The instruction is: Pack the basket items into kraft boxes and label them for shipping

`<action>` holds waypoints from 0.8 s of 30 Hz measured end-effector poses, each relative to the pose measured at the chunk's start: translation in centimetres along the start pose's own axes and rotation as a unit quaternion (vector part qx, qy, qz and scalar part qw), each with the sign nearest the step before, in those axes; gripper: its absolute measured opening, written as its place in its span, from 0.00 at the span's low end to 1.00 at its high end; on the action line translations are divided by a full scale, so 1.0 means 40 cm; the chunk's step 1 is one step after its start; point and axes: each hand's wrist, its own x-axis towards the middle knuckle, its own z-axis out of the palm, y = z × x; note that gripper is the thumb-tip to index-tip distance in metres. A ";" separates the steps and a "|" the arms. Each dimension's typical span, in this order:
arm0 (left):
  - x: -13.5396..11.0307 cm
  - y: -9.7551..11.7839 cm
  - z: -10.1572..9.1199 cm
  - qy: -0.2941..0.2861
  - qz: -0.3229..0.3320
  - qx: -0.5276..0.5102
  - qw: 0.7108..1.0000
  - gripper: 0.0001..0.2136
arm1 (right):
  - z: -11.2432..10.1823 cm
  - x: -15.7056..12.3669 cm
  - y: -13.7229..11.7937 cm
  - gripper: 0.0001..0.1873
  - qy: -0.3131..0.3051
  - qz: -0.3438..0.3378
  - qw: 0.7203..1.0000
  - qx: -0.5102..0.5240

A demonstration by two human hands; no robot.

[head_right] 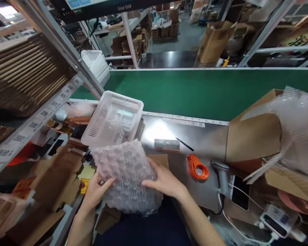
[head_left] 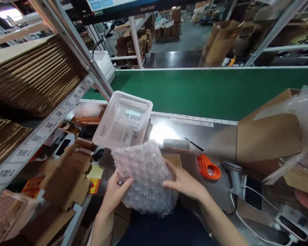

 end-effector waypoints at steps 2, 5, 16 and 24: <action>0.053 0.004 0.059 -0.005 0.029 -0.012 0.999 0.20 | -0.070 0.013 0.069 0.32 0.134 0.035 0.990 -0.010; 0.120 -0.021 0.121 -0.041 0.054 -0.031 0.997 0.19 | -0.131 0.039 0.193 0.30 0.358 0.134 0.923 -0.032; 0.149 -0.033 -0.117 0.228 0.020 -0.199 0.953 0.21 | -0.022 0.181 0.149 0.29 0.018 0.025 0.951 -0.308; 0.046 -0.044 -0.162 0.356 -0.077 -0.422 0.830 0.10 | 0.136 0.267 0.054 0.63 -0.141 -0.071 0.909 -0.387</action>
